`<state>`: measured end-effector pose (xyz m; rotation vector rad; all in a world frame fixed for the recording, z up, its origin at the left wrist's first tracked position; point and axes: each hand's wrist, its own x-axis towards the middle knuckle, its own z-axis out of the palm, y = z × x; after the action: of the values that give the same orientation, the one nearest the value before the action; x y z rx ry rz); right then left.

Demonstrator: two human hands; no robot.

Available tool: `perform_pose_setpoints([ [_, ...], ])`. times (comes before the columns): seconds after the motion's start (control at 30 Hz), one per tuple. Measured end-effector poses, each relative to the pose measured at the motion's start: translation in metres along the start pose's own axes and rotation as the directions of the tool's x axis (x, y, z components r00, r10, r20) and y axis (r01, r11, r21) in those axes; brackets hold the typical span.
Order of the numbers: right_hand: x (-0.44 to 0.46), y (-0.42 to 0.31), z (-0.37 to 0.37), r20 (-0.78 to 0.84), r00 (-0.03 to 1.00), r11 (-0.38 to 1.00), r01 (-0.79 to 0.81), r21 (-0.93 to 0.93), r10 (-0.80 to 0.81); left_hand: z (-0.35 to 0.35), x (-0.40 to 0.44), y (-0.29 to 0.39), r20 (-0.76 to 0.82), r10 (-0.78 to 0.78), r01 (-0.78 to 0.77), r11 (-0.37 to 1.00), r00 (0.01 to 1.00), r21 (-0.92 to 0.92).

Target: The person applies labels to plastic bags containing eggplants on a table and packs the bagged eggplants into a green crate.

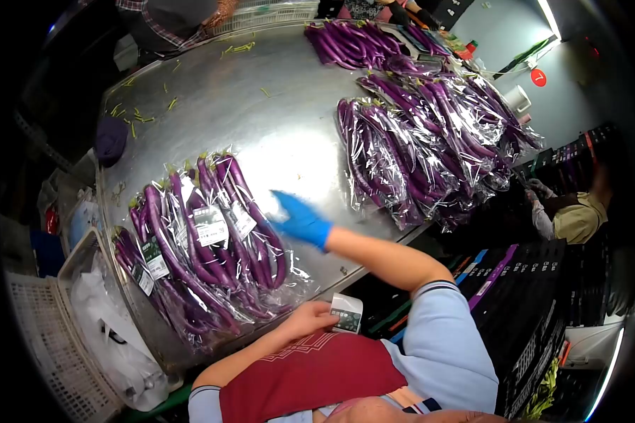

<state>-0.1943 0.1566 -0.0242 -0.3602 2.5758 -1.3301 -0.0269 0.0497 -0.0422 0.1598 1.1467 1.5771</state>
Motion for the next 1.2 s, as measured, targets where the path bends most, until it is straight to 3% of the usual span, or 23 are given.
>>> perform_pose_setpoints([
  [0.03,0.003,0.029,-0.039,-0.095,0.995,0.960,-0.039,-0.277,0.013,0.001,0.004,-0.001,-0.005,-0.005,0.005,1.000,1.000,-0.018],
  [0.07,-0.005,0.037,-0.071,-0.206,0.977,0.649,-0.194,-0.736,0.058,0.002,0.008,-0.003,0.002,0.003,-0.003,0.999,1.000,-0.040],
  [0.1,-0.007,0.060,-0.093,-0.284,0.954,0.434,-0.298,-0.850,0.099,0.000,0.015,-0.008,0.015,0.009,-0.009,1.000,1.000,-0.003],
  [0.17,-0.009,0.130,-0.124,-0.414,0.889,0.213,-0.451,-0.867,0.197,-0.001,0.031,-0.021,0.044,0.016,-0.019,0.998,0.999,0.064],
  [0.23,-0.008,0.132,-0.147,-0.381,0.898,0.308,-0.435,-0.846,0.221,0.005,0.032,-0.010,0.040,-0.019,0.018,0.999,0.999,0.029],
  [0.3,-0.009,0.126,-0.169,-0.334,0.941,0.650,-0.288,-0.703,0.056,0.010,0.034,0.002,0.028,-0.036,0.037,0.999,0.999,-0.028],
  [0.37,-0.010,0.097,-0.175,-0.364,0.922,0.883,-0.061,-0.465,-0.128,0.016,0.037,0.009,0.016,-0.034,0.035,0.994,0.999,-0.104],
  [0.4,-0.012,0.097,-0.163,-0.403,0.860,0.835,0.048,-0.548,-0.313,0.014,0.043,0.001,0.018,-0.023,0.024,0.997,1.000,-0.076],
  [0.43,-0.028,0.055,-0.152,-0.332,0.930,0.862,-0.036,-0.505,-0.156,0.016,0.043,0.002,0.031,-0.003,0.005,0.997,1.000,-0.071],
  [0.5,-0.049,0.060,-0.105,-0.273,0.924,0.853,0.097,-0.513,-0.269,0.020,0.045,0.013,0.056,0.041,-0.038,0.997,0.998,-0.066],
  [0.57,-0.061,0.083,-0.059,-0.145,0.981,0.911,0.061,-0.407,-0.130,0.026,0.043,0.025,0.089,0.058,-0.049,0.993,0.994,-0.105],
  [0.63,-0.069,0.084,-0.034,-0.079,0.975,0.820,0.129,-0.558,-0.208,0.030,0.041,0.031,0.091,0.061,-0.052,0.994,0.994,-0.100],
  [0.73,-0.075,0.048,-0.070,-0.025,0.960,0.683,0.180,-0.708,-0.280,0.032,0.041,0.032,0.067,0.093,-0.081,0.983,0.993,-0.167],
  [0.8,-0.082,0.014,-0.102,0.372,0.904,0.934,0.300,-0.196,-0.212,0.031,0.038,0.041,0.057,0.088,-0.076,0.979,0.994,-0.188],
  [0.83,-0.088,0.008,-0.112,0.546,0.801,0.968,0.234,0.089,-0.244,0.033,0.036,0.045,-0.001,0.076,-0.074,0.974,0.997,-0.215],
  [0.87,-0.101,0.020,-0.110,0.672,0.731,0.988,0.017,0.153,-0.116,0.033,0.034,0.053,0.007,0.117,-0.113,0.970,0.993,-0.217],
  [0.9,-0.105,0.000,-0.120,0.810,0.582,0.990,-0.141,0.018,0.068,0.030,0.032,0.063,0.013,0.158,-0.152,0.964,0.987,-0.218],
  [0.97,-0.110,-0.008,-0.133,0.833,0.542,0.993,-0.091,-0.075,0.112,0.026,0.029,0.069,0.063,0.162,-0.137,0.947,0.985,-0.292],
  [1.0,-0.115,0.005,-0.135,0.771,0.635,0.999,-0.036,-0.035,0.050,0.027,0.031,0.067,0.069,0.157,-0.132,0.953,0.985,-0.274],
  [1.03,-0.113,0.016,-0.139,0.772,0.636,1.000,0.004,0.001,-0.003,0.029,0.033,0.062,0.082,0.142,-0.116,0.957,0.986,-0.264],
  [1.1,-0.108,0.017,-0.150,0.839,0.532,0.924,-0.368,0.107,0.115,0.025,0.038,0.053,0.189,0.070,-0.030,0.978,0.980,-0.205],
  [1.2,-0.111,0.021,-0.165,0.804,0.561,0.876,-0.469,0.112,0.197,0.033,0.037,0.049,0.161,0.056,-0.021,0.976,0.985,-0.215],
])
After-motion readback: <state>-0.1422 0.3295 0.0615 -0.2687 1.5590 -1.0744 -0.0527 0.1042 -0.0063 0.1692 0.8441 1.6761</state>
